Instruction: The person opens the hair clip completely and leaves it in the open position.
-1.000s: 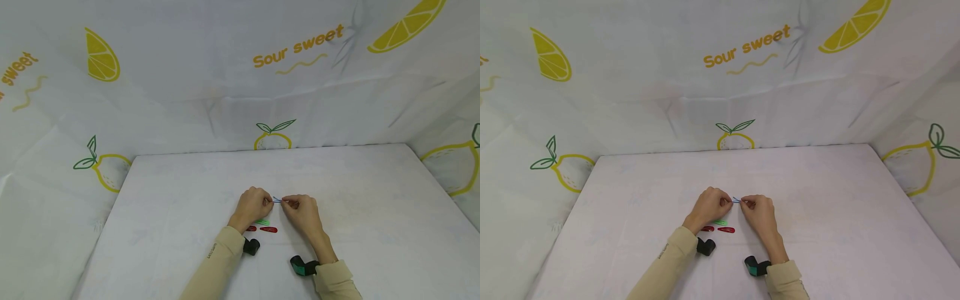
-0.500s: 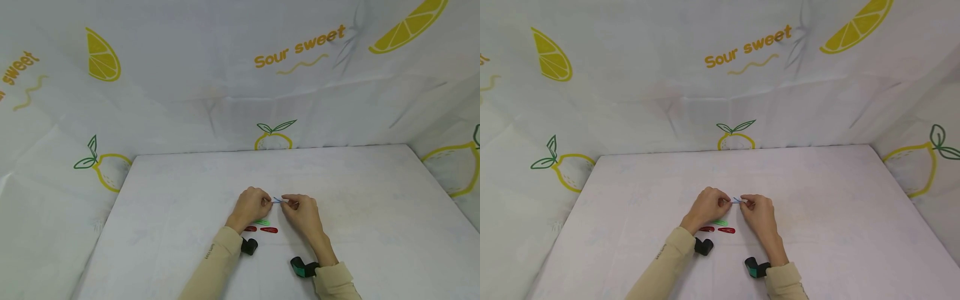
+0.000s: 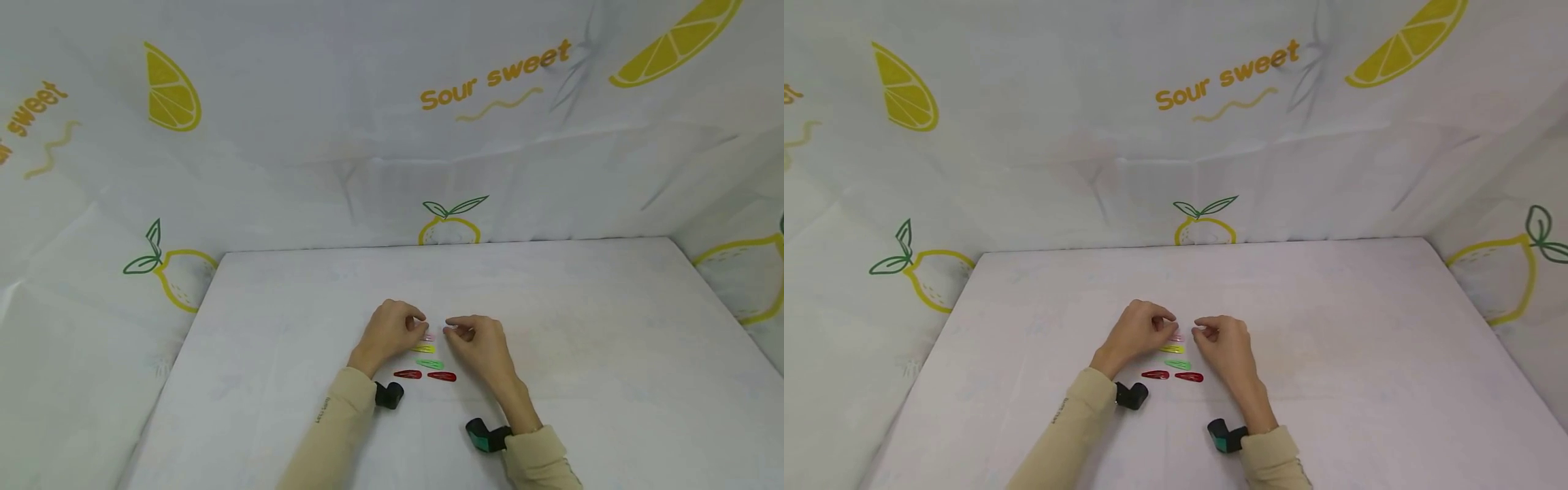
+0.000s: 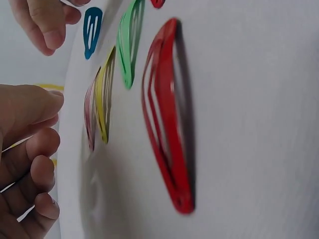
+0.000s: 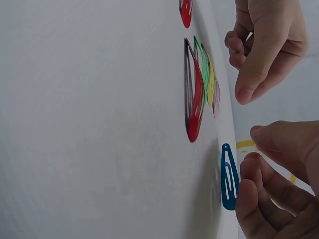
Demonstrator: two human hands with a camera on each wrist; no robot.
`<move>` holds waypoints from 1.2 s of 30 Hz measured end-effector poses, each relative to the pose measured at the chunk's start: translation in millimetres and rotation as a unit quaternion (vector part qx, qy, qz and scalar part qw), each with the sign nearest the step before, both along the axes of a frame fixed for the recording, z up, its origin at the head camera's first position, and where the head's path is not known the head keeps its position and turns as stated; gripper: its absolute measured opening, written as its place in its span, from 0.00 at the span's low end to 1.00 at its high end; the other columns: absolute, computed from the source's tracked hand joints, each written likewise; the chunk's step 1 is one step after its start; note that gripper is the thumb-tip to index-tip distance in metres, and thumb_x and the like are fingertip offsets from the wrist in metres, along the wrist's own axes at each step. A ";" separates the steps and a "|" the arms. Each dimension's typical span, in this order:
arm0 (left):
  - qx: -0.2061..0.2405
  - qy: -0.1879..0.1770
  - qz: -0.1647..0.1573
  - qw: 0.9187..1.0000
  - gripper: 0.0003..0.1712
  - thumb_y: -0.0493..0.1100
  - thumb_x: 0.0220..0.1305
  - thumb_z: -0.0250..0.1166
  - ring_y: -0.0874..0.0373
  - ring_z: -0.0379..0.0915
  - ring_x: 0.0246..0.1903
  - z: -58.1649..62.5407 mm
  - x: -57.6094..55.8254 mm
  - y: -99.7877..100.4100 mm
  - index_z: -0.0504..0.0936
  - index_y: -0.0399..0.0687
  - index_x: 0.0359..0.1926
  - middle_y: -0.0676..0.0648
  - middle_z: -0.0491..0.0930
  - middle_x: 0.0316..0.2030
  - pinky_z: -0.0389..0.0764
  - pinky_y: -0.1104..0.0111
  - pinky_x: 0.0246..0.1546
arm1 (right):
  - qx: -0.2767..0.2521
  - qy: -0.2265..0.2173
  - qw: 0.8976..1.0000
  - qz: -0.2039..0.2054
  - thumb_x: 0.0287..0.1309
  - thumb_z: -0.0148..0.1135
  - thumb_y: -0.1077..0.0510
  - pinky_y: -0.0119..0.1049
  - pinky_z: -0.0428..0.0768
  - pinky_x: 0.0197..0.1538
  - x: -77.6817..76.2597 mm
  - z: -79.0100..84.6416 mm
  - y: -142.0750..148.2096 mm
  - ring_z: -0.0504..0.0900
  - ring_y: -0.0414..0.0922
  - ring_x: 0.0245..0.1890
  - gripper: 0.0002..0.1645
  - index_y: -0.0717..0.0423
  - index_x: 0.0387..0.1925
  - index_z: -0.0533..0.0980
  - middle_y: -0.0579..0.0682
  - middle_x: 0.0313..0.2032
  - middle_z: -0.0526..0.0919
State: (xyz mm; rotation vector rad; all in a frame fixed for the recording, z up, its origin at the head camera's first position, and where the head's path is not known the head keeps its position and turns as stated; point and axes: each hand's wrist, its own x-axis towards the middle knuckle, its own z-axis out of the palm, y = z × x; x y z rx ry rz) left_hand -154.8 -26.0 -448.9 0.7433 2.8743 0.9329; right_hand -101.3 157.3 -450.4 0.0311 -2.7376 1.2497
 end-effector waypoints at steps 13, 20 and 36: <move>0.024 -0.016 -0.023 0.999 0.07 0.39 0.60 0.71 0.67 0.72 0.25 -11.5 0.3 -19.6 0.92 0.42 0.38 0.51 0.85 0.24 0.73 0.77 0.31 | 0.005 -0.057 0.997 0.042 0.58 0.70 0.64 0.27 0.72 0.26 -3.9 -2.6 -18.0 0.75 0.38 0.21 0.10 0.64 0.42 0.88 0.50 0.22 0.84; 0.011 -0.040 -0.034 0.999 0.08 0.40 0.61 0.72 0.64 0.73 0.30 -12.6 4.6 -24.8 0.92 0.43 0.41 0.51 0.85 0.29 0.74 0.75 0.35 | 0.017 -0.079 0.995 0.054 0.60 0.68 0.63 0.29 0.68 0.22 -6.2 -3.6 -20.3 0.71 0.38 0.18 0.12 0.63 0.44 0.87 0.48 0.19 0.80; -0.016 -0.036 -0.029 0.999 0.09 0.44 0.65 0.71 0.63 0.73 0.33 -12.5 10.8 -20.4 0.92 0.49 0.43 0.51 0.86 0.34 0.73 0.74 0.37 | 0.026 -0.087 0.992 0.083 0.59 0.68 0.64 0.27 0.66 0.22 -7.6 -2.6 -21.5 0.69 0.37 0.18 0.13 0.65 0.45 0.87 0.47 0.18 0.78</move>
